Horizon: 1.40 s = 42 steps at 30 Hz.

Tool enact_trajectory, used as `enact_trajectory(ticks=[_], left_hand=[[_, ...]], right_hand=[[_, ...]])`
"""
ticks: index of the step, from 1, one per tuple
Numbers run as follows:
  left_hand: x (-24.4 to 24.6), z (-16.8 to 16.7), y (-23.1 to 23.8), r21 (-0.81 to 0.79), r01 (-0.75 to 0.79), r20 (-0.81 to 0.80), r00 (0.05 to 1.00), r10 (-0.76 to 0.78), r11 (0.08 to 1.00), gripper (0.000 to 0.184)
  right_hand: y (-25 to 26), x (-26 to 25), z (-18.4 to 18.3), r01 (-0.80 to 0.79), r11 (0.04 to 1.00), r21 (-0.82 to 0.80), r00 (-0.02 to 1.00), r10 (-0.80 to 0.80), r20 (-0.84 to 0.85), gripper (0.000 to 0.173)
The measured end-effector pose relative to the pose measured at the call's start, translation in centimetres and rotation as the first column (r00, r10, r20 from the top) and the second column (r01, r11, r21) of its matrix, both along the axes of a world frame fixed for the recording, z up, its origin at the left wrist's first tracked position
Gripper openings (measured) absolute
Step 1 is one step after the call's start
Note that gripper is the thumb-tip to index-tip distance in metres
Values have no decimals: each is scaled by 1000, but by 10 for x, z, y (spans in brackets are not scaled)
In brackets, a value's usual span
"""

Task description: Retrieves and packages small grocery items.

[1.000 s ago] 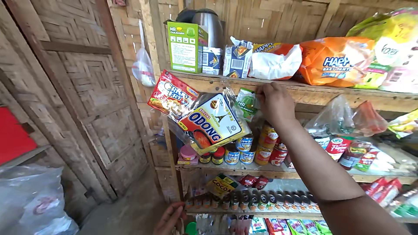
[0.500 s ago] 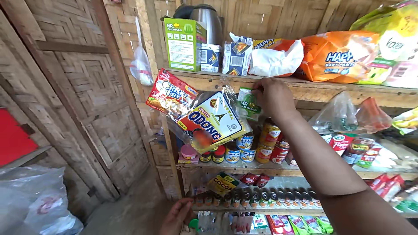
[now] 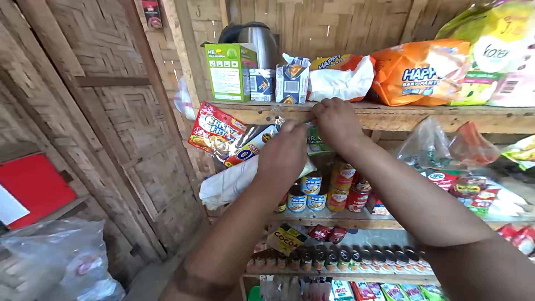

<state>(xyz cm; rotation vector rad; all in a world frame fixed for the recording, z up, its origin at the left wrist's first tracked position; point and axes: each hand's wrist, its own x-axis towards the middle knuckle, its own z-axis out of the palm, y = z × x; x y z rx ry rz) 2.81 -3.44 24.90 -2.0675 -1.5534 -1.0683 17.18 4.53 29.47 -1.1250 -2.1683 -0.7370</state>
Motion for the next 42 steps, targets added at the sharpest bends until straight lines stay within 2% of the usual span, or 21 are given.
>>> enact_trajectory(ticks=[5,12,15,22,24,26,29,32,34,38,40,42], left_hand=[[18,19,40,-86,-97,29,995,100,992,31],[27,17,53,-64,-129,128,982,136,990,33],[30,20,51,-137,-127,129,981,145,982,33],[34,19,52,-147,-163,68,982,174,976,42],[35,15,51,-125,-152,47,986,158,981,37],[36,11,49,-50,-95,57,994,98,994,29],[37,4,40,106,94,131,986,-108,990,18],[41,-5,28,89,307,323,891,-319,948,31],[48,-17,18,64,432,459,788,-411,900,29],[62,-46,3,36,612,631,599,-493,790,15],[66,-58,-1,-3,664,702,534,-472,747,13],[67,-68,-5,-51,682,742,514,-430,729,12]], right_hand=[[2,2,8,-10,1000,23,988,6,157,19],[0,2,16,-17,1000,22,953,9,303,24],[3,2,16,-38,999,10,956,33,293,24],[3,5,17,-64,994,-83,970,82,230,29],[0,13,14,-92,992,-85,972,108,208,30],[-5,26,9,-147,988,-46,974,153,169,20],[-17,53,6,-243,970,-28,967,244,68,12],[-21,87,-4,-397,918,-3,914,395,-97,7],[-28,106,-17,-475,879,-35,857,453,-246,9],[-47,132,-49,-579,800,-159,751,446,-487,9],[-50,142,-64,-653,741,-156,686,492,-536,15],[-50,150,-77,-704,693,-156,655,548,-521,15]])
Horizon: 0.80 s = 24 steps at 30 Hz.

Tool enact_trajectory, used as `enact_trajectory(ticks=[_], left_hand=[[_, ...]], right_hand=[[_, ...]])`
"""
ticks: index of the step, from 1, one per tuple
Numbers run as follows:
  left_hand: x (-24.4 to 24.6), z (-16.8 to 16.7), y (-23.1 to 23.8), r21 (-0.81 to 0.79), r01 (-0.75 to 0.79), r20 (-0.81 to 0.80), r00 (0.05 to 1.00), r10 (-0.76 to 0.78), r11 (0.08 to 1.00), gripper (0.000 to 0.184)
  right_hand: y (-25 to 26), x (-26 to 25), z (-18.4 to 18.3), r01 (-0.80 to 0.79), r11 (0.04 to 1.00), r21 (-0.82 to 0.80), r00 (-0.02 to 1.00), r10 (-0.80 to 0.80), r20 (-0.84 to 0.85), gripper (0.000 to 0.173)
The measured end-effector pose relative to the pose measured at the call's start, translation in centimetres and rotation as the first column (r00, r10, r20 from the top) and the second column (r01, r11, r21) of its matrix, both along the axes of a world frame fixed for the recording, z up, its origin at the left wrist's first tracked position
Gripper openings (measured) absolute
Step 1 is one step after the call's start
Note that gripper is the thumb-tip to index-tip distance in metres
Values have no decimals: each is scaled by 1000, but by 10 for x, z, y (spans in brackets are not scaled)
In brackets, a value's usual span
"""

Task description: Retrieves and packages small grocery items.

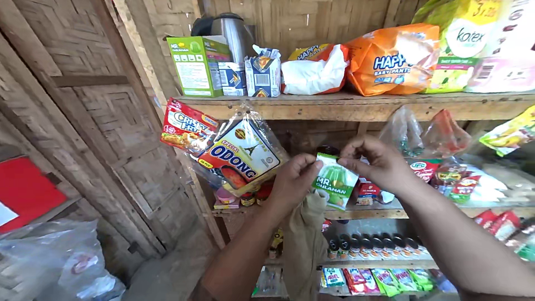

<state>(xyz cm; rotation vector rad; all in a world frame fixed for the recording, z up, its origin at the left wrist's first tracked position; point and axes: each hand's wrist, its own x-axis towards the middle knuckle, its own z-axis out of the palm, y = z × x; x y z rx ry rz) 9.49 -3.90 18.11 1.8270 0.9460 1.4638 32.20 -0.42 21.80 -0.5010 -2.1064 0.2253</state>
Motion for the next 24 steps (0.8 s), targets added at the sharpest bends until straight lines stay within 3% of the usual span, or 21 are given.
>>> enact_trajectory(ticks=[8,12,18,24], left_hand=[[-6,-35,-16,23,3,-83,997,-1,1000,11],[-10,-45,-23,30,-51,-182,982,55,998,15],[-15,-65,-27,286,-228,-368,871,326,931,19],[-19,-80,-27,495,-337,-400,730,554,801,20]], right_hand=[[-14,6,-27,55,962,268,979,-105,175,13],[-20,-2,-34,77,928,366,914,-212,347,18],[-19,-15,-44,-9,959,285,860,-138,491,16],[-13,-29,-48,-70,986,148,858,-16,514,8]])
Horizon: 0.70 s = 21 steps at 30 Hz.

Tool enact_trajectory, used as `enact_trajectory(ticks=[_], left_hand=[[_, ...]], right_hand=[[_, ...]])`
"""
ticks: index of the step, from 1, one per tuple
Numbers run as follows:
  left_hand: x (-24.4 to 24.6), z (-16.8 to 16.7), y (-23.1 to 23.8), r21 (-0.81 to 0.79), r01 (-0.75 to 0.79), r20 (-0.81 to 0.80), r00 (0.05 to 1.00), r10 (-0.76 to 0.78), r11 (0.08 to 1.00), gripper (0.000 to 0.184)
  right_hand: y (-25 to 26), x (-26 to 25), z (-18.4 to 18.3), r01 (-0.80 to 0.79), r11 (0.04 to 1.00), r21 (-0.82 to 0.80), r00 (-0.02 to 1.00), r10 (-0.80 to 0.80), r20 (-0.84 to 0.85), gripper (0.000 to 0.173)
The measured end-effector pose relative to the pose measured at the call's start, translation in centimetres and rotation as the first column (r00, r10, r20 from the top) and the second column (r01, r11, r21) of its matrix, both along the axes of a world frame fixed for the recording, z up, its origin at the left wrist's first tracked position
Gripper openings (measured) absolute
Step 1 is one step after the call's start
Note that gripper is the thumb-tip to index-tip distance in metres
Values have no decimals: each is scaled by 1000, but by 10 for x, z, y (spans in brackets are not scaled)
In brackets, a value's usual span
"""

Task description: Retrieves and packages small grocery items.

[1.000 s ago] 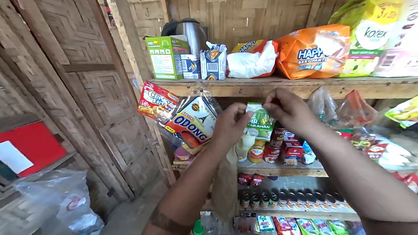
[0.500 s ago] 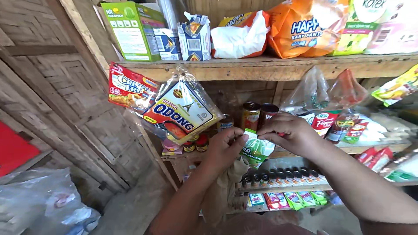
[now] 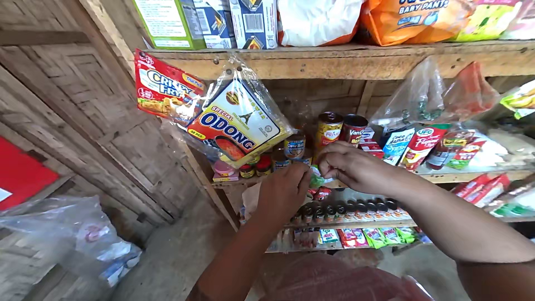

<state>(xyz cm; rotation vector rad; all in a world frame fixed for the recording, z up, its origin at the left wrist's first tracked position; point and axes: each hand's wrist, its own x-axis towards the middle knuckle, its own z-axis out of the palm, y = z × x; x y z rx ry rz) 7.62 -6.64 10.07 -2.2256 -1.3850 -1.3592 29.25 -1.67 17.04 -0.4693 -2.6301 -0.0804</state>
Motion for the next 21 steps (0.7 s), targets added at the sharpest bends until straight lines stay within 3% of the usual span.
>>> enact_trajectory(ticks=[2,5,7,11,14,17,21], left_hand=[[-5,2,-1,-86,26,66,998,-20,996,20],[-18,6,1,-290,261,335,929,-158,921,14],[-23,4,3,-305,364,442,872,-208,880,11],[-26,1,2,-323,260,440,893,-99,910,12],[-28,2,0,-339,239,412,907,-85,910,13],[-22,1,-4,-351,263,382,916,-119,899,14],[-13,3,-14,-321,224,299,946,-126,920,19]], right_hand=[[4,-4,-4,-34,996,80,999,35,-14,9],[8,-6,-11,-107,963,246,993,117,-24,12],[9,-7,-13,-132,952,277,989,144,-23,16],[8,-2,-14,-105,994,-8,993,105,-49,20],[8,1,-12,-95,977,-193,985,65,-159,20],[4,-6,-15,-82,962,-261,959,4,-285,14],[-6,-17,-21,-96,947,-308,947,-8,-320,14]])
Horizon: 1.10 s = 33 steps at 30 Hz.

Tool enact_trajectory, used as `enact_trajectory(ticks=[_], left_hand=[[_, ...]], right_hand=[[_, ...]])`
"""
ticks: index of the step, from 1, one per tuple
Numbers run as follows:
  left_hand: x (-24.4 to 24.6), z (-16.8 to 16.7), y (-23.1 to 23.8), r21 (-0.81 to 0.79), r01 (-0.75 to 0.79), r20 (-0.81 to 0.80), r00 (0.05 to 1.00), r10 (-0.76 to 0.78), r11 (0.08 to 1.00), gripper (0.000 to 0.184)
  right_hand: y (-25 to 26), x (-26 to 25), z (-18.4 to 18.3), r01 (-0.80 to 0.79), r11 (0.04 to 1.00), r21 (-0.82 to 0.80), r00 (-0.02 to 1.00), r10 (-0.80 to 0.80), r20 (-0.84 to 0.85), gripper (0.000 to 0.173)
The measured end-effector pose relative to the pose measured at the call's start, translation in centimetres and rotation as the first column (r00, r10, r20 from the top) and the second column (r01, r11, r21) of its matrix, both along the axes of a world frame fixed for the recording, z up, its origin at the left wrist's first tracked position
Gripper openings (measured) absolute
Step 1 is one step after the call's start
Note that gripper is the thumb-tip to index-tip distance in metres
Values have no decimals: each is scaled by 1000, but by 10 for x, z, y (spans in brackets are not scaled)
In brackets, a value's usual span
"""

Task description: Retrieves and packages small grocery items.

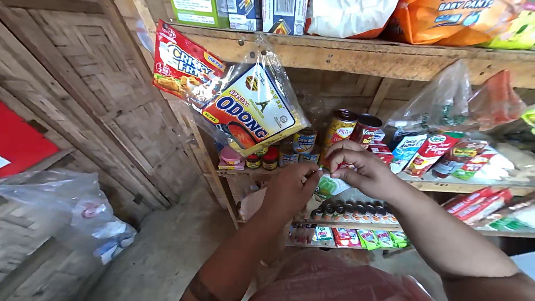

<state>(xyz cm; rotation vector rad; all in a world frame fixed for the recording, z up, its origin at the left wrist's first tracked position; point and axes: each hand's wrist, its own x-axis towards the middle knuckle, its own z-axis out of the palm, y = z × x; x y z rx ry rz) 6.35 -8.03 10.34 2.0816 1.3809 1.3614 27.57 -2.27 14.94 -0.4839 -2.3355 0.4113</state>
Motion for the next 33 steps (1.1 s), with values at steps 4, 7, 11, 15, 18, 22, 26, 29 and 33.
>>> enact_trajectory(ticks=[4,7,11,15,18,22,26,29,33], left_hand=[[4,-3,-7,84,-11,-56,998,15,996,21],[7,-6,-12,156,-19,-77,997,31,988,23],[8,-8,-17,207,-15,-78,996,32,978,24],[10,-8,-20,223,-5,-79,997,23,975,23],[11,-9,-22,240,-2,-89,996,24,971,23],[11,-9,-26,227,16,-107,994,9,974,25],[10,-9,-28,195,61,-78,996,-46,979,23],[11,-9,-28,187,81,-77,995,-68,979,23],[12,-9,-28,184,96,-70,994,-85,978,24]], right_hand=[[-9,-3,-9,1,1000,24,1000,-1,-26,17],[-12,-3,-17,12,999,34,995,-9,-98,15],[-14,-3,-25,7,1000,2,983,-6,-185,12],[-15,-3,-31,-32,999,-30,968,23,-250,10],[-15,-2,-34,-51,998,-28,961,41,-272,10],[-15,0,-36,-87,996,-27,953,76,-293,10],[-14,4,-38,-105,994,9,953,103,-285,14],[-14,7,-37,-115,993,26,956,117,-269,15],[-14,9,-37,-129,990,58,953,140,-268,15]])
